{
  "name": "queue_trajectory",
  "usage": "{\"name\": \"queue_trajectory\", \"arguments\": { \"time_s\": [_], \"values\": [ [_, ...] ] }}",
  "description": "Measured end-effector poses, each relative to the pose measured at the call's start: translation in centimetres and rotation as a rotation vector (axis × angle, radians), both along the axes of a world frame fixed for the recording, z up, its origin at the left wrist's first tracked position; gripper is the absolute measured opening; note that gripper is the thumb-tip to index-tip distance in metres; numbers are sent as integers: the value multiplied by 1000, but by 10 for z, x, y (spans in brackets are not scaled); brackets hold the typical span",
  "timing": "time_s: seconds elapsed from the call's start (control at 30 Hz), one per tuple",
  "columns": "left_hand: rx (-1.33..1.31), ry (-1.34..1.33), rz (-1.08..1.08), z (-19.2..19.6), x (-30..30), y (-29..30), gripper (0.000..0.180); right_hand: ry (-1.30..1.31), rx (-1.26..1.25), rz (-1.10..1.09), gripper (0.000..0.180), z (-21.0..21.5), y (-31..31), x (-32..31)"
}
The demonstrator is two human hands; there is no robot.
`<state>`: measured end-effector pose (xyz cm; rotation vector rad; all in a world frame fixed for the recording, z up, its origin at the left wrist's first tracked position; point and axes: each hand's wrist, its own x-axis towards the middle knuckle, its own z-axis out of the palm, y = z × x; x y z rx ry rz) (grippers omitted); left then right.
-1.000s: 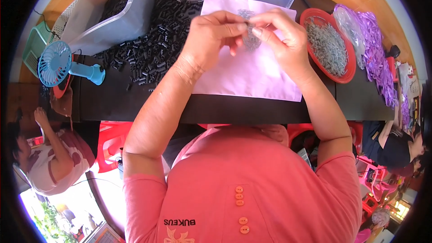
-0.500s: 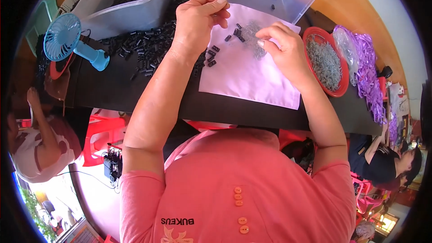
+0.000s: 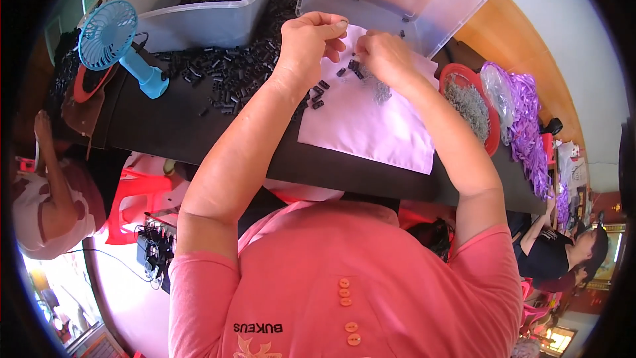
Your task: The person assembles small fasteners by hand, inserting metal springs into plastic components on the table.
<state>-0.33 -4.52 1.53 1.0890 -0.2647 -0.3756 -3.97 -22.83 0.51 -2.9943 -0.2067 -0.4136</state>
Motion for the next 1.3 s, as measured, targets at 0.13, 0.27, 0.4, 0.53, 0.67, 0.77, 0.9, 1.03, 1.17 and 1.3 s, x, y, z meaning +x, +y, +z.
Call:
{"name": "queue_trajectory", "arguments": {
  "time_s": [0.13,0.27,0.4,0.53,0.67,0.77,0.9,1.03,1.17,1.3],
  "values": [
    [25,9,10,1,-2,-2,15,-3,-31,-11,7,-5,0,1],
    [46,19,7,-1,-2,-2,13,-98,-64,11,10,-14,-1,-1],
    [81,23,-17,-4,0,-4,12,-172,17,19,10,-12,-5,-9],
    [193,-44,-71,-4,-8,-8,13,-84,619,20,9,9,-2,-31],
    [278,-126,-145,-10,-19,-16,12,-31,965,75,3,12,-5,-44],
    [275,-147,-175,-12,-25,-20,11,-6,1129,90,2,11,-1,-52],
    [267,-151,-181,-13,-27,-22,10,-20,1210,55,6,11,3,-57],
    [252,-141,-187,-13,-27,-20,11,-83,1106,102,9,6,4,-59],
    [176,-52,-232,-11,-25,-17,12,-70,1110,125,9,11,6,-63],
    [139,-4,-249,-12,-25,-18,12,-113,1117,105,10,16,5,-65]
  ]
}}
